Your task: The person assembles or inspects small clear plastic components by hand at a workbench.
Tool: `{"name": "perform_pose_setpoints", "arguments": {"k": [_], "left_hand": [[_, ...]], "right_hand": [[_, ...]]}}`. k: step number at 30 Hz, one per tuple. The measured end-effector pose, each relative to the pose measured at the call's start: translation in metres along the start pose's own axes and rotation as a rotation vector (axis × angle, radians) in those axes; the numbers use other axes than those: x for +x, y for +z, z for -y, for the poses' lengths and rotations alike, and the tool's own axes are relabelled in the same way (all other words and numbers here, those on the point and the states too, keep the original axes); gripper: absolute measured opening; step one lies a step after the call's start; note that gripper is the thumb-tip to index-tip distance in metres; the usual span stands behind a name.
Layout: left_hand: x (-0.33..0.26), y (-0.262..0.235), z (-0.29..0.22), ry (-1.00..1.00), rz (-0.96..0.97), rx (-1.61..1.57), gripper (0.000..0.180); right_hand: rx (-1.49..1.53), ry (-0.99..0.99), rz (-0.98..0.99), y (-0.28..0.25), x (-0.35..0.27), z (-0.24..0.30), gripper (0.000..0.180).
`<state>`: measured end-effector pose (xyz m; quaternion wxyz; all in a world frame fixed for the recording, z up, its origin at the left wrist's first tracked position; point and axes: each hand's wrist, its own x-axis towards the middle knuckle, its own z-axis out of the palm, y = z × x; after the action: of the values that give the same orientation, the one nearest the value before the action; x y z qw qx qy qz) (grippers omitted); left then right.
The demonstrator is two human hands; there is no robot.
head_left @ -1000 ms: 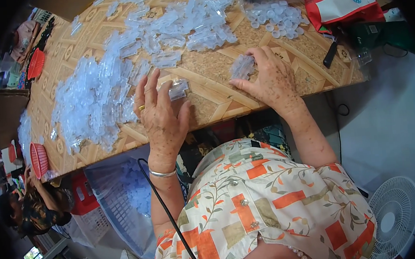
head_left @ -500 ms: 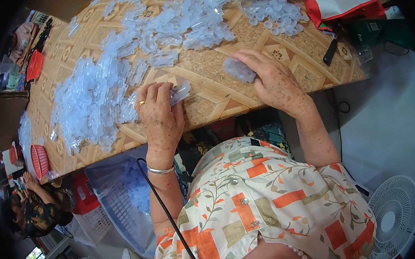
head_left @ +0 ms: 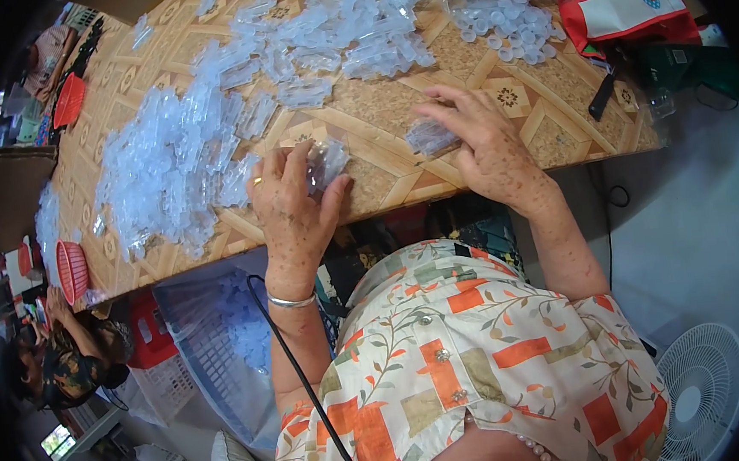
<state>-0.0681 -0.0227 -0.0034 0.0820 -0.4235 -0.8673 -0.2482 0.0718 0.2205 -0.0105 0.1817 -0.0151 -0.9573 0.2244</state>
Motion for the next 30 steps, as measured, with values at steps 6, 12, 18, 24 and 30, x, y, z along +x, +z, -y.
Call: {"name": "perform_pose_setpoints", "arguments": {"k": [6,12,18,24,30], "left_hand": [[-0.008,0.003,0.001,-0.019,-0.175,0.142,0.052],[-0.023,0.0,0.014,-0.082,-0.221,0.143,0.055],[-0.025,0.003,0.025,-0.045,-0.236,0.079,0.054],[-0.02,0.005,0.03,-0.047,-0.248,0.074,0.051],[-0.021,0.009,0.034,-0.059,-0.304,0.006,0.062]], "right_hand": [[-0.124,0.194,-0.072,0.003,-0.003,0.019,0.055],[-0.065,0.125,-0.111,0.011,0.003,0.013,0.058],[1.47,0.703,0.055,0.003,0.013,0.014,0.055],[1.533,0.707,0.118,0.012,0.019,0.022,0.051],[1.358,0.677,0.261,0.028,0.034,0.036,0.044]]}}
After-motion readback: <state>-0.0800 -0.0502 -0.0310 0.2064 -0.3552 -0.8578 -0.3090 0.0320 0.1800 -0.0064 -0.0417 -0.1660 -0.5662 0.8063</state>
